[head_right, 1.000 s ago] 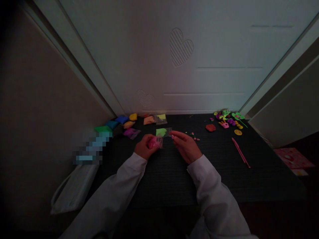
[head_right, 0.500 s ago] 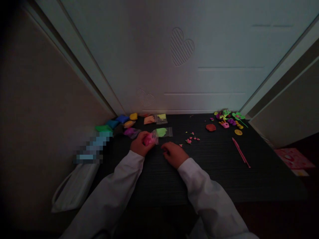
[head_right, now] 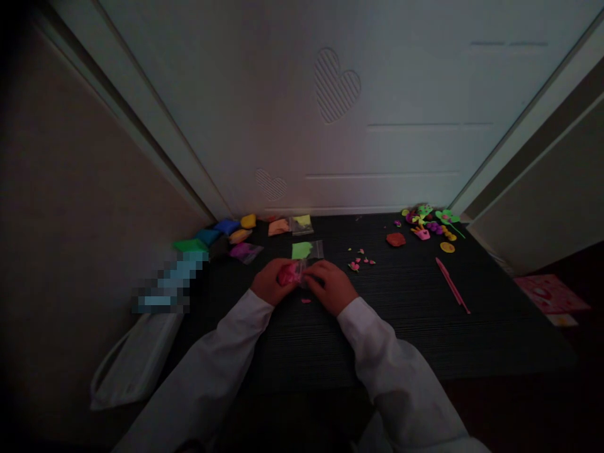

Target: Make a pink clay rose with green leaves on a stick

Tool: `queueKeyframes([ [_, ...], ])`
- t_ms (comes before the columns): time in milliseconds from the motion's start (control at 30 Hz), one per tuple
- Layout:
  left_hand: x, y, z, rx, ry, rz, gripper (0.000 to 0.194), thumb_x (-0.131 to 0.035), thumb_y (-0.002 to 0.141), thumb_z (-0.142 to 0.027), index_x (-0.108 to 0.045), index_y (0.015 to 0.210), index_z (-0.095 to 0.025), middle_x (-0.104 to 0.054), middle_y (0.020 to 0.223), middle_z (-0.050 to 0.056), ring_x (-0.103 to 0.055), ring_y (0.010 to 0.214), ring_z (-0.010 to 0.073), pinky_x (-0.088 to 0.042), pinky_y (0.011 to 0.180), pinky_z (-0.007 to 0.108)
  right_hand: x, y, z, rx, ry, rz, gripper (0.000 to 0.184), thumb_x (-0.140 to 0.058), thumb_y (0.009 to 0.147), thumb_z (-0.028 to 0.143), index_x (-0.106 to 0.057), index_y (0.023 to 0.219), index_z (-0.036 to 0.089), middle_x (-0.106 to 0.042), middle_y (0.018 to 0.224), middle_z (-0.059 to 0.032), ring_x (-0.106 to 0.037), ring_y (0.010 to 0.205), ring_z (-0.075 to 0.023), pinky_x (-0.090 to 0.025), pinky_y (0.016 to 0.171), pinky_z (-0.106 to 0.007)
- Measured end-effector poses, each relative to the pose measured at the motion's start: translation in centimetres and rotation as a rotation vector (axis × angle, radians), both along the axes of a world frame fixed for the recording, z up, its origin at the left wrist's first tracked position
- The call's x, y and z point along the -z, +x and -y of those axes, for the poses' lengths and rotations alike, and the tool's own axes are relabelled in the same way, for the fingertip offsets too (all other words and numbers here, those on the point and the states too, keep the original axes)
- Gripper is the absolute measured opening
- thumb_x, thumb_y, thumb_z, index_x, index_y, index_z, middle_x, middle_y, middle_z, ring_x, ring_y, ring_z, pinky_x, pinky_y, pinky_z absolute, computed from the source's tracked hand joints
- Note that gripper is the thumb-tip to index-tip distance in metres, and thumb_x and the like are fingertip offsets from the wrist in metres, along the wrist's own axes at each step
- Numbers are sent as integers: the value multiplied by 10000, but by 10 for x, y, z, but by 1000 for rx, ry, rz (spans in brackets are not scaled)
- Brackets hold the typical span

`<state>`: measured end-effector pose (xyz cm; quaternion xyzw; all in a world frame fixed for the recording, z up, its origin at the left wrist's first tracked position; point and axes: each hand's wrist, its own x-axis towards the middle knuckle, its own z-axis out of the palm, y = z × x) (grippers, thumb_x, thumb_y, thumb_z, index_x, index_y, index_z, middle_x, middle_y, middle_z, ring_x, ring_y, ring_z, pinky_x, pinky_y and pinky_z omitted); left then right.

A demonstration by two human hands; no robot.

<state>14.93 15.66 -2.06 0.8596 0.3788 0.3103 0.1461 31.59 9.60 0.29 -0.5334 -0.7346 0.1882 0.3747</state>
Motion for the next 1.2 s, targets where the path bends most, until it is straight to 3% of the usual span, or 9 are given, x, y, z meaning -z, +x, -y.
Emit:
queueKeyframes([
  [200, 1, 2, 3, 109, 65, 43, 357, -571, 625, -231, -461, 960, -172, -557, 929, 51, -519, 879, 153, -439, 782, 294, 3, -1, -1, -69, -56, -76, 242, -504, 741, 300, -571, 965, 235, -557, 935, -23, -508, 885, -124, -393, 820, -269],
  [333, 3, 3, 4, 176, 86, 45, 358, -565, 628, -214, -459, 968, -179, -553, 955, 56, -505, 911, 154, -426, 813, 294, 4, 0, 0, -65, -76, 9, 227, -521, 727, 304, -593, 933, 241, -572, 921, -22, -513, 879, -139, -393, 805, -287],
  [667, 4, 2, 6, 177, 58, 4, 332, -541, 668, -275, -468, 980, -188, -553, 976, 59, -496, 938, 156, -413, 838, 298, 4, -2, -2, -94, -89, 42, 205, -525, 725, 272, -596, 912, 225, -581, 915, -29, -505, 878, -149, -383, 795, -303],
  [867, 3, 4, 7, 176, 73, 30, 347, -563, 639, -225, -468, 970, -177, -562, 964, 60, -503, 929, 153, -415, 831, 290, -1, -4, -1, -121, -90, 3, 179, -493, 743, 214, -579, 899, 195, -563, 923, -42, -493, 893, -141, -371, 818, -301],
  [1033, -1, 5, 6, 87, 15, 40, 345, -571, 633, -259, -481, 958, -183, -566, 958, 50, -515, 919, 155, -421, 810, 296, -5, -2, 0, -82, -69, -158, 82, -490, 737, 208, -564, 752, 177, -539, 922, -42, -486, 899, -130, -367, 826, -289],
  [1200, -5, 1, 3, -88, -53, 38, 360, -581, 621, -328, -492, 937, -179, -574, 904, 47, -538, 845, 161, -443, 734, 295, -12, 16, -1, 183, -162, -611, 164, -460, 746, 338, -510, 799, 191, -576, 884, -33, -536, 786, -127, -427, 692, -286],
])
